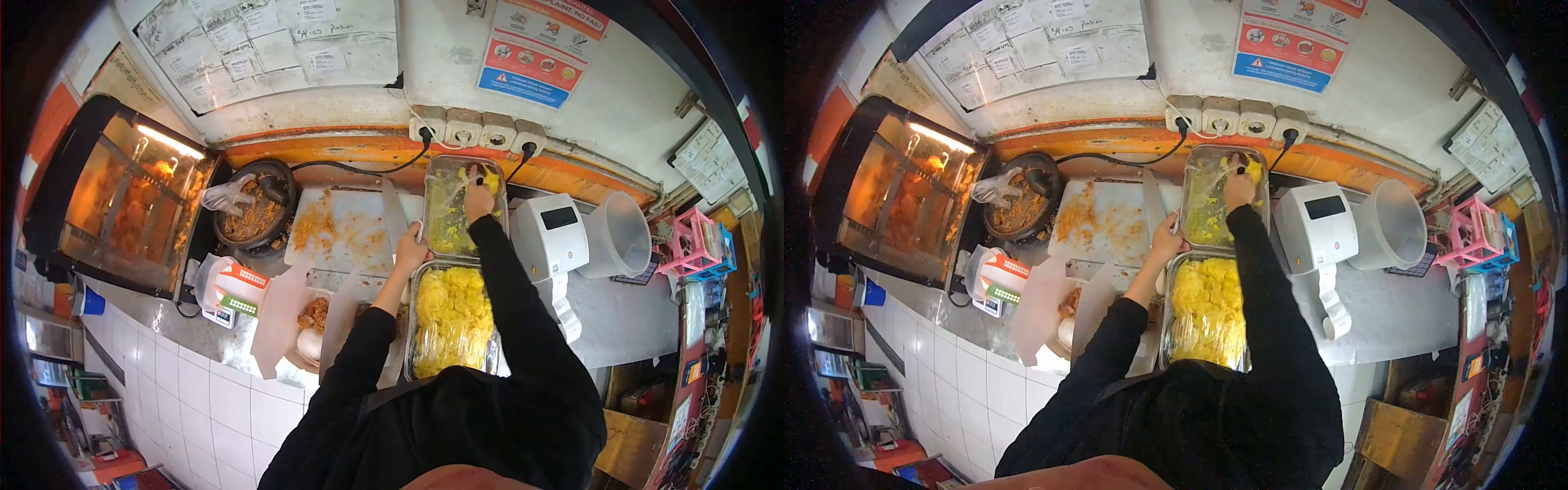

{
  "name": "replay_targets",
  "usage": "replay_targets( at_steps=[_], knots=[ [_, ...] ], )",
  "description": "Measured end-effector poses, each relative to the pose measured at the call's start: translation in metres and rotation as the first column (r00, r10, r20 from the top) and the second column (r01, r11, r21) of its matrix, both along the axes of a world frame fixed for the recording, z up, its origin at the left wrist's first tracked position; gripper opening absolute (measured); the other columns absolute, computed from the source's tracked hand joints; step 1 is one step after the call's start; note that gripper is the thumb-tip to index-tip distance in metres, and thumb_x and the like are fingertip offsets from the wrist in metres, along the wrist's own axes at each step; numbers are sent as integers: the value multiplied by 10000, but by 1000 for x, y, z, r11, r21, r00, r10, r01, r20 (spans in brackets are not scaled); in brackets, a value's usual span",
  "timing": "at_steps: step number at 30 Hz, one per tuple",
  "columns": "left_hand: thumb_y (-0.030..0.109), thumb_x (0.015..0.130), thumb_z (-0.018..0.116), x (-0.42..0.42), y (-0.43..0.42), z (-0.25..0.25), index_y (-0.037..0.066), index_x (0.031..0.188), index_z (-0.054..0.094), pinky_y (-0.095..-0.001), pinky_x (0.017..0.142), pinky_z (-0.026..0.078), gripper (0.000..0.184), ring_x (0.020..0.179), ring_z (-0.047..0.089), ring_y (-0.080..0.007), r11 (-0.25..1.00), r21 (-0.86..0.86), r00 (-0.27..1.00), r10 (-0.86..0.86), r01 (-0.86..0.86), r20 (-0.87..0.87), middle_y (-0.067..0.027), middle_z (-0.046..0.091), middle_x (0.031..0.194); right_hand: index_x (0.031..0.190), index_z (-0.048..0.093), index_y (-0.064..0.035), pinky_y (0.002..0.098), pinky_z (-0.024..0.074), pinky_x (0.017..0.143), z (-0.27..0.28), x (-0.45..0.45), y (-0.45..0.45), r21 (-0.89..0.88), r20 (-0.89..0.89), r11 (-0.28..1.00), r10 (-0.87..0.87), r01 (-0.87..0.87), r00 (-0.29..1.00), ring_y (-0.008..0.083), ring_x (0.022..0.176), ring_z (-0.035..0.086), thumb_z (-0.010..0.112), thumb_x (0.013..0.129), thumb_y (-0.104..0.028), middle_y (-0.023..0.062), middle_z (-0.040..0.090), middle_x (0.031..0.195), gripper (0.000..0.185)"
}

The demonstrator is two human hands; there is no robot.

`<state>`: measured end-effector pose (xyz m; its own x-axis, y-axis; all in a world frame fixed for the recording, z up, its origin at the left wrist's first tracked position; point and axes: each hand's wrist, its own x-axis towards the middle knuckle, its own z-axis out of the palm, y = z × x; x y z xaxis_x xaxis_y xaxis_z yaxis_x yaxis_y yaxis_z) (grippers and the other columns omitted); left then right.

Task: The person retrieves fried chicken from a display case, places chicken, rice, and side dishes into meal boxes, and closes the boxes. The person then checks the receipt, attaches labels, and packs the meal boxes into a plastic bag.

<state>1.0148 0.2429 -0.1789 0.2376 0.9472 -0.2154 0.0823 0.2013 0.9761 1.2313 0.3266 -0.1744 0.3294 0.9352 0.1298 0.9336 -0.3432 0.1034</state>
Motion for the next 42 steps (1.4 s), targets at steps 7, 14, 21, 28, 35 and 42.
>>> replay_targets(
  at_steps=[7,14,21,28,35,42],
  knots=[
    [-48,867,482,-4,0,1,92,1408,402,-307,487,542,564,513,647,-193,996,37,991,-77,81,-105,-145,648,730,1400,330,-14,481,523,682,-41,-73,27,252,-489,963,42,95,871,412,764,646,491,862,-145,252,657,826,576],
    [-40,871,496,-8,-3,-7,90,1418,389,-306,484,525,573,514,646,-178,997,14,995,-71,72,-71,-143,656,738,1056,596,31,508,466,708,-5,-48,-54,139,-627,931,346,-337,698,461,824,603,518,886,-217,286,625,859,311],
    [-1,915,518,-5,-4,-10,93,1439,352,-302,524,552,558,565,647,-165,996,-79,996,-23,30,84,-116,645,781,968,583,47,474,444,653,33,-32,-105,-82,-708,778,395,-623,586,403,733,595,537,888,-233,249,614,795,295],
    [2,913,544,-8,-5,-1,88,1430,367,-310,548,575,553,579,638,-166,990,-144,989,20,2,146,-130,638,836,954,554,10,406,418,513,29,-26,-116,-51,-778,800,344,-598,526,318,546,550,511,924,-245,162,592,693,261],
    [36,903,581,-8,-6,-5,97,1426,382,-275,536,547,563,564,622,-143,997,-80,992,-1,12,126,-93,638,805,875,458,-105,229,182,355,42,-10,-99,-414,-812,807,-537,-422,-230,52,401,271,460,991,-308,-41,369,581,234],
    [41,891,588,-8,-7,-1,77,1422,383,-279,532,544,570,552,613,-134,996,-94,993,17,-6,117,-93,632,768,692,361,-163,234,131,353,32,9,-83,-479,-670,729,-663,-489,-333,44,405,201,463,991,-350,-74,262,533,367]
  ],
)
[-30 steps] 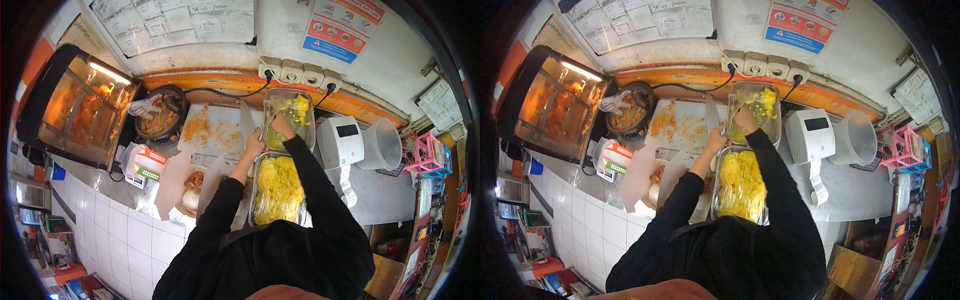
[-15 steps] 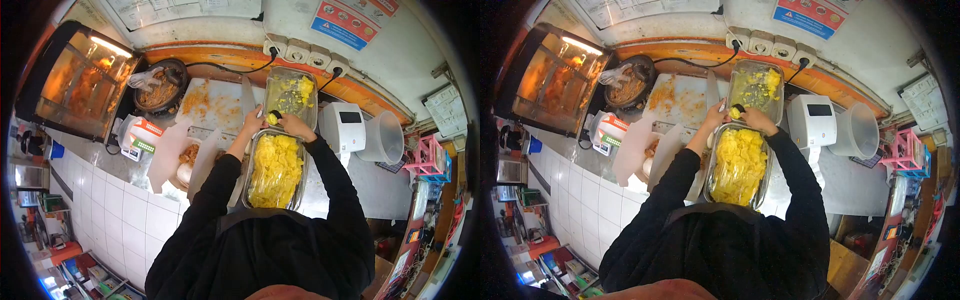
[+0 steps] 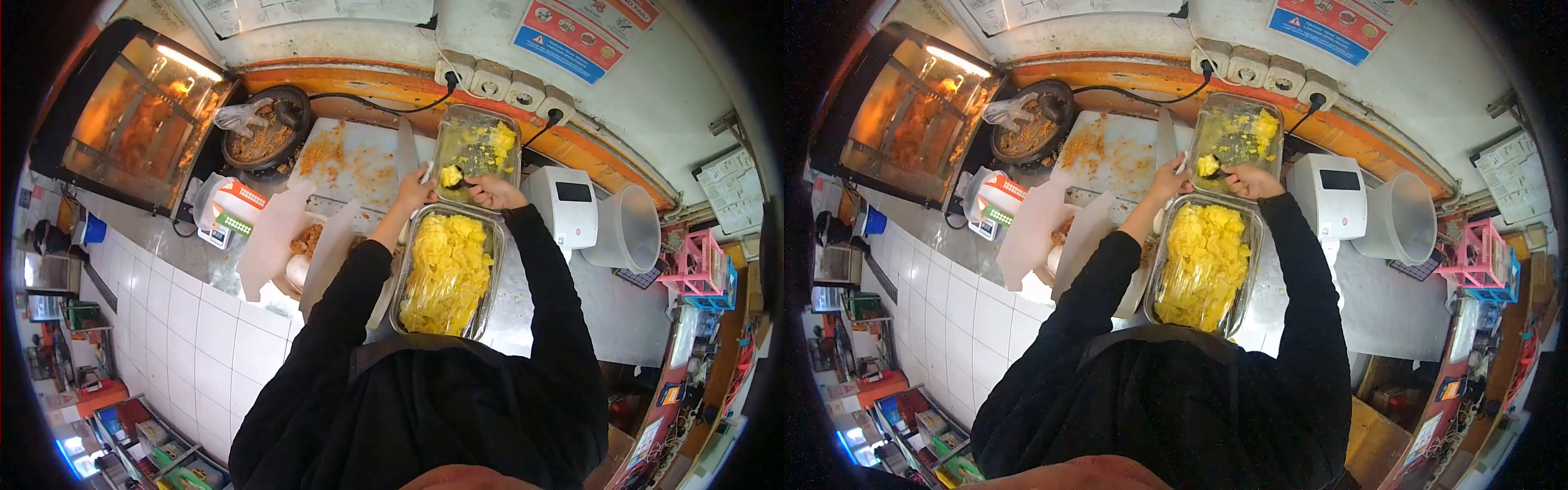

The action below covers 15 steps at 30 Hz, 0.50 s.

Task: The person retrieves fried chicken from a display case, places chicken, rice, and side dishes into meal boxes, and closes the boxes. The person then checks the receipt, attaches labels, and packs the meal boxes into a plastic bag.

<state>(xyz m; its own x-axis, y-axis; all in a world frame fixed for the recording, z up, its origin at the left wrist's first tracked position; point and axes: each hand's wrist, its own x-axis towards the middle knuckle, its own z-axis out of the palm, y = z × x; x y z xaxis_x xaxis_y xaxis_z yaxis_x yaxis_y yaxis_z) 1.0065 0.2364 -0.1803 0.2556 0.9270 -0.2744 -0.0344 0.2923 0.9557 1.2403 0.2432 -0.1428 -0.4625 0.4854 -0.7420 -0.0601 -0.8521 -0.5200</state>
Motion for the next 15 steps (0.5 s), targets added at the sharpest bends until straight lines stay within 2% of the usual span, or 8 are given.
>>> replay_targets(
  at_steps=[3,5,7,10,11,12,14,15],
  knots=[
    [29,886,575,-3,-1,28,46,1419,374,-271,522,528,569,538,607,-133,991,49,990,125,-122,-65,-131,647,780,630,341,-168,232,117,353,14,16,2,25,52,997,-71,70,996,47,400,189,453,990,-387,-78,234,519,436],
    [62,867,604,-12,-4,66,21,1414,366,-264,513,504,598,531,606,-130,955,269,973,170,-123,-159,-160,670,850,597,326,-176,234,112,347,21,28,1,-17,23,1000,-6,7,1000,52,391,177,416,994,-435,-73,215,509,483],
    [107,840,643,-28,-33,148,18,1382,413,-275,521,490,595,544,610,-125,902,388,980,196,-190,24,-143,683,952,695,337,-174,220,129,349,28,35,-7,-3,3,997,-72,72,997,44,408,193,439,996,-369,-70,253,539,373],
    [119,813,678,-88,-81,241,32,1315,488,-285,626,504,544,685,635,-136,711,687,951,294,-148,-99,-85,681,1007,800,374,-167,207,146,349,35,51,-11,-13,-124,997,-75,74,990,36,419,213,466,995,-320,-68,300,563,265],
    [116,808,685,-115,-94,257,35,1293,509,-285,662,505,522,735,638,-143,574,806,922,373,-141,-104,-75,680,1013,801,385,-165,208,150,346,37,56,-12,0,-208,999,-37,38,978,36,410,217,474,992,-323,-70,312,563,263],
    [127,803,694,-144,-110,274,36,1287,517,-285,698,501,523,784,639,-147,557,818,880,451,-146,-151,-81,682,1015,803,396,-163,210,155,343,36,50,-15,8,-295,1000,0,2,956,36,402,220,482,988,-327,-73,325,563,262],
    [200,765,740,-207,-141,288,47,1267,539,-318,784,499,561,883,658,-214,576,809,706,622,-119,-339,-131,679,1026,800,405,-164,208,167,337,93,3,-49,216,0,953,-217,212,976,34,383,229,500,978,-328,-79,342,556,260],
    [234,742,758,-241,-149,278,54,1257,548,-343,807,498,585,914,655,-254,613,786,586,666,-79,-462,-152,674,1029,804,407,-169,205,167,333,103,-7,-56,202,-38,958,-198,202,979,30,380,233,505,976,-325,-81,343,554,251]
  ],
)
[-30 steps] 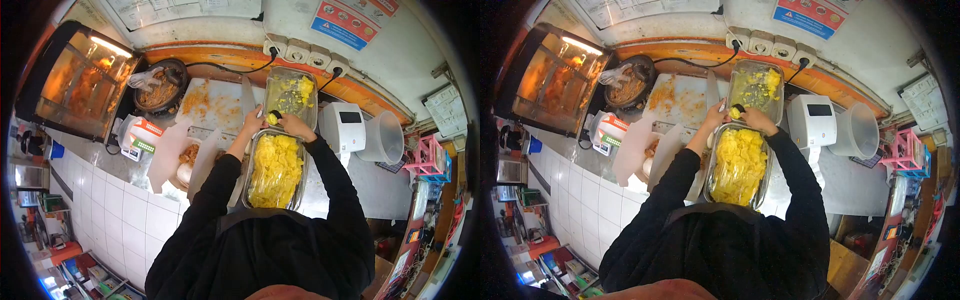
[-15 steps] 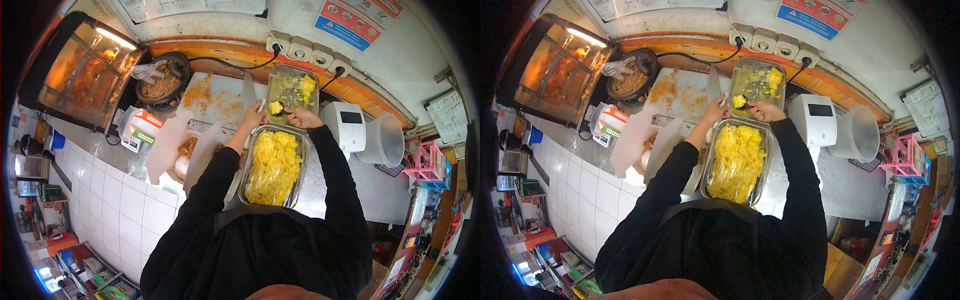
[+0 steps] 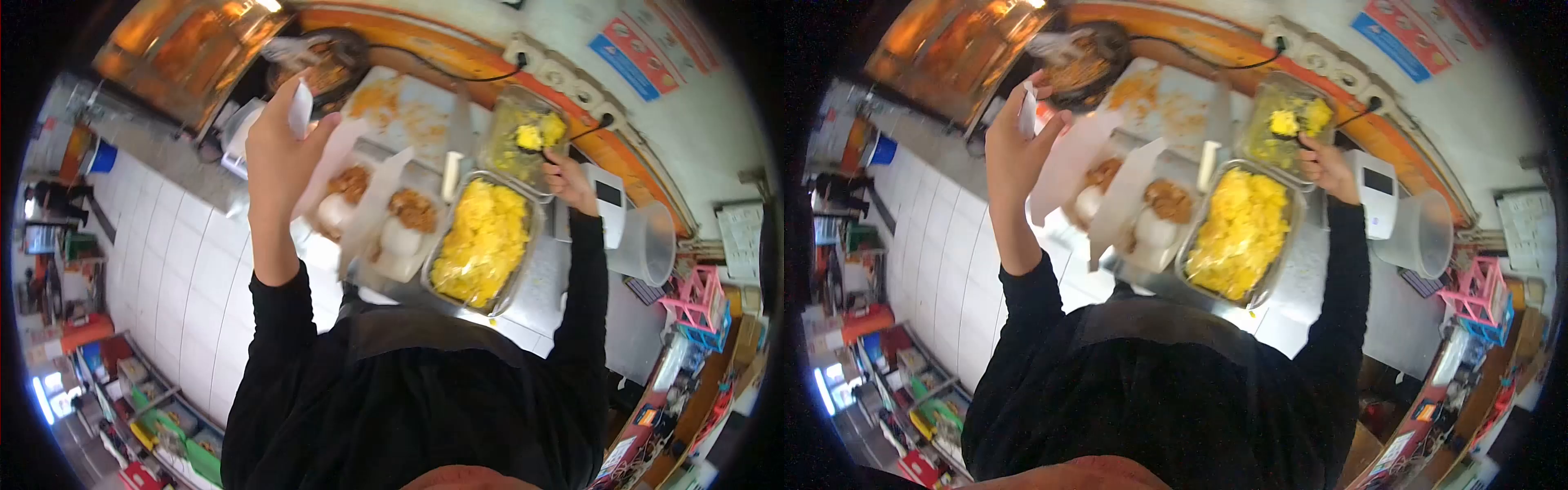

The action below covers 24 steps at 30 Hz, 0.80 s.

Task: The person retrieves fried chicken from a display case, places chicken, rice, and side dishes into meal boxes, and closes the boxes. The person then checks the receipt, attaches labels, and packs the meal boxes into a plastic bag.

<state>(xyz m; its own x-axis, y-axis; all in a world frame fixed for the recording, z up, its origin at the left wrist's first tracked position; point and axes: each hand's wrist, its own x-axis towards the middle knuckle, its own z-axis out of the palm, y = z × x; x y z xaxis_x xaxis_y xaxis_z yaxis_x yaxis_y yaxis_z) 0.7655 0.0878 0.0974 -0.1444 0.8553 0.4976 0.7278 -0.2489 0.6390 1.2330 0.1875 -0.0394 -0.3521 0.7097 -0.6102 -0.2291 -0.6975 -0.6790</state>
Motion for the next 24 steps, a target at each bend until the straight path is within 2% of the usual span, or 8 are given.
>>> replay_targets(
  at_steps=[4,10,13,17,19,21,23,24],
  knots=[
    [318,682,792,-105,-28,-82,65,1215,575,-412,819,501,629,957,633,-350,958,-175,929,157,-225,-335,-186,660,1034,816,417,-176,198,145,317,57,-87,-49,62,-18,998,5,-4,1000,21,361,228,502,976,-320,-83,341,551,232],
    [348,710,769,-143,-34,-125,67,1187,596,-442,777,501,581,900,643,-368,810,-584,946,-150,-49,-288,-232,658,970,836,430,-155,192,145,324,87,-251,-129,-40,-237,995,82,-94,968,15,370,223,465,992,-320,-76,307,555,229],
    [336,742,745,-152,-31,-135,62,1164,601,-446,740,505,524,863,640,-383,831,-557,949,-183,10,-256,-229,661,919,809,415,-162,187,160,305,70,-293,-160,-120,-348,984,81,-130,934,25,343,209,422,1006,-335,-75,305,531,262],
    [326,757,736,-158,-44,-133,50,1148,603,-429,737,508,497,853,646,-378,838,-538,956,-220,84,-194,-218,666,911,859,421,-165,187,162,311,44,-278,-200,-139,-298,990,-39,-3,954,22,356,217,420,1006,-329,-74,314,543,221],
    [336,752,740,-168,-50,-145,41,1137,602,-423,738,507,504,857,641,-387,929,-337,976,-196,155,-93,-226,661,906,885,427,-160,190,161,317,22,-253,-214,-112,-189,994,-16,-6,982,21,366,212,416,1007,-322,-74,311,552,203],
    [297,779,733,-173,-56,-148,46,1167,587,-381,732,510,485,815,674,-314,943,-289,978,-195,164,-79,-190,675,881,811,443,-133,202,181,352,15,-246,-222,-103,8,993,-63,64,998,30,401,249,426,1005,-282,-68,335,562,245],
    [275,787,717,-175,-65,-146,59,1225,549,-391,745,498,516,834,659,-311,928,-327,971,-110,176,211,-186,670,912,816,464,-130,199,156,359,-19,-234,-227,-6,181,998,70,-70,981,21,402,243,421,1005,-262,-68,338,565,235],
    [231,809,706,-173,-70,-139,57,1225,548,-337,713,487,478,776,639,-216,920,-342,956,-93,189,279,-135,668,865,932,534,-63,248,296,392,-50,-216,-224,16,236,982,181,-190,955,109,419,380,461,982,-260,9,437,579,216]
  ],
)
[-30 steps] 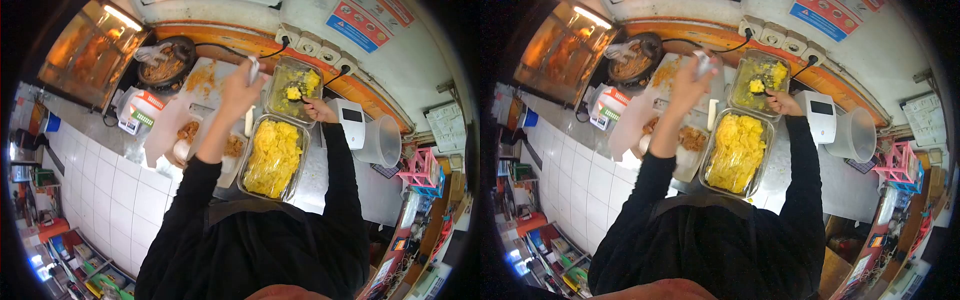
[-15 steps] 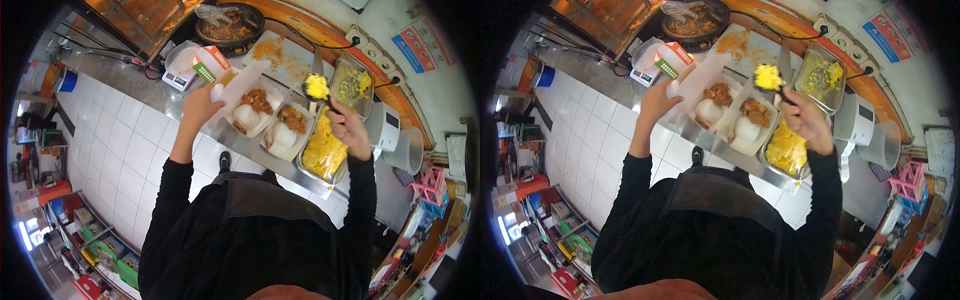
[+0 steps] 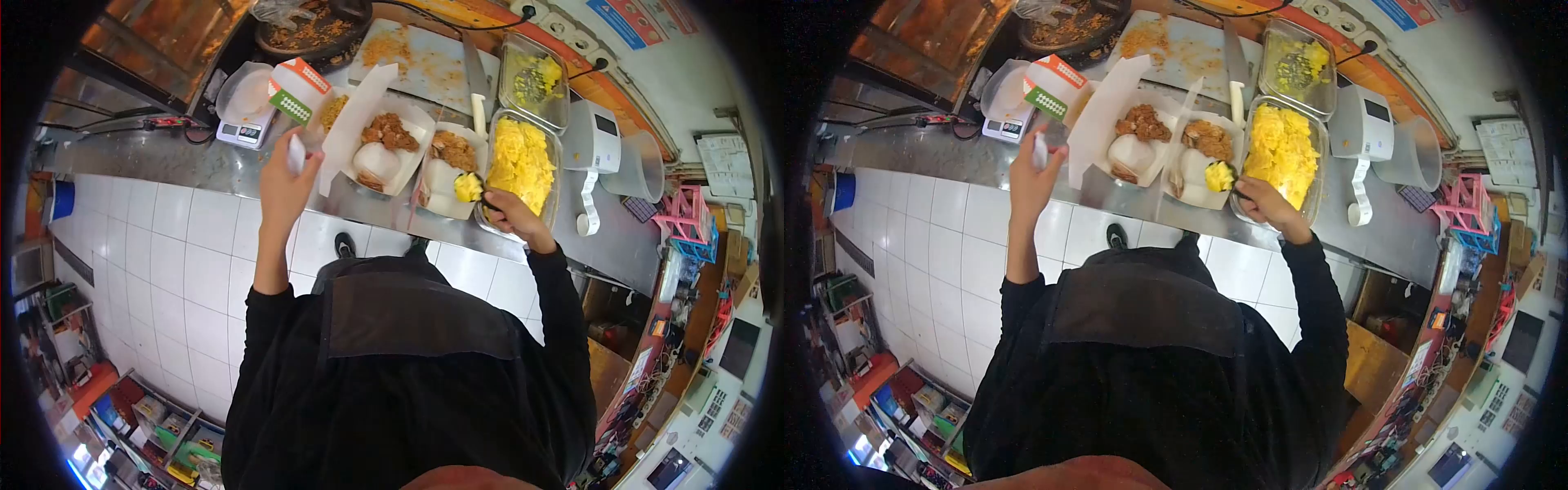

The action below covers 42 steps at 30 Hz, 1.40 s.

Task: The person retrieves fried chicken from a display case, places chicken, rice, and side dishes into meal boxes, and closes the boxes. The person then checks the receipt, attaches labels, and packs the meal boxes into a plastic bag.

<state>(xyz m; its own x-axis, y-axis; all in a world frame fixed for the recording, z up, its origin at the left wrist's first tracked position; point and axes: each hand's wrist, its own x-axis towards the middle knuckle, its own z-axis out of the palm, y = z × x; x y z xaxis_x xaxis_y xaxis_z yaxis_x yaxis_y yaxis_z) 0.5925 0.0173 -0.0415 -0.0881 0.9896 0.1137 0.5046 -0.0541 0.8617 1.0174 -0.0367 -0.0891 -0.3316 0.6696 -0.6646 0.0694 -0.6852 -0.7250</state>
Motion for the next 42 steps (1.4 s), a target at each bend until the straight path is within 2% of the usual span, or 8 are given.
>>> replay_targets(
  at_steps=[3,7,14,23,29,34,36,42],
  knots=[
    [208,823,697,2,-13,4,60,1224,552,-287,666,465,451,722,594,-149,999,18,999,34,-35,29,-96,660,834,1148,533,-7,337,450,557,-26,-4,-11,510,621,721,68,-469,781,261,576,566,506,952,-261,138,587,709,321],
    [197,840,685,6,-31,4,63,1265,514,-257,612,432,477,667,536,-103,993,-95,995,78,-73,55,-70,645,840,1292,480,-8,375,476,771,9,-10,-5,255,731,752,261,-608,630,376,875,619,526,932,-231,251,625,986,426],
    [138,850,658,14,-45,-7,23,1286,373,-228,536,444,533,658,550,-97,986,-132,976,124,-102,176,-88,637,879,1268,495,8,336,473,676,-31,18,1,464,575,732,180,-499,798,249,739,617,536,945,-253,141,649,872,418],
    [-12,837,494,36,-53,7,-8,1261,332,-253,577,490,453,625,535,-118,996,-82,867,70,-34,493,-152,586,1013,893,469,-160,197,166,375,28,61,35,-173,-270,977,-169,125,948,26,430,246,474,987,-304,-74,331,590,172],
    [14,837,456,94,-54,34,-22,1299,380,-267,646,487,470,664,544,-127,1000,-17,817,32,-27,576,-120,586,966,940,492,-146,218,206,354,41,161,156,387,-11,888,-266,249,964,48,384,294,450,994,-308,-54,353,550,176],
    [-1,822,439,151,-48,37,-23,1311,396,-253,655,480,492,675,543,-125,997,-23,832,69,-68,551,-102,583,938,1361,436,-137,313,334,369,-94,233,305,667,671,317,-650,-674,358,178,418,455,465,951,-153,43,483,522,412],
    [-13,825,451,164,-50,40,-13,1318,400,-249,653,478,495,679,544,-118,994,0,836,88,-105,541,-97,589,928,1397,419,-124,426,496,565,-49,197,295,54,967,663,-220,-747,-125,300,652,617,431,941,-87,144,587,731,458],
    [-18,839,463,171,-60,38,2,1319,413,-237,641,477,482,686,559,-115,973,-72,801,222,-219,556,-92,592,934,1483,263,-110,301,473,427,-103,233,345,4,822,730,-392,-683,-413,220,583,564,509,897,-70,202,587,850,637]
  ],
)
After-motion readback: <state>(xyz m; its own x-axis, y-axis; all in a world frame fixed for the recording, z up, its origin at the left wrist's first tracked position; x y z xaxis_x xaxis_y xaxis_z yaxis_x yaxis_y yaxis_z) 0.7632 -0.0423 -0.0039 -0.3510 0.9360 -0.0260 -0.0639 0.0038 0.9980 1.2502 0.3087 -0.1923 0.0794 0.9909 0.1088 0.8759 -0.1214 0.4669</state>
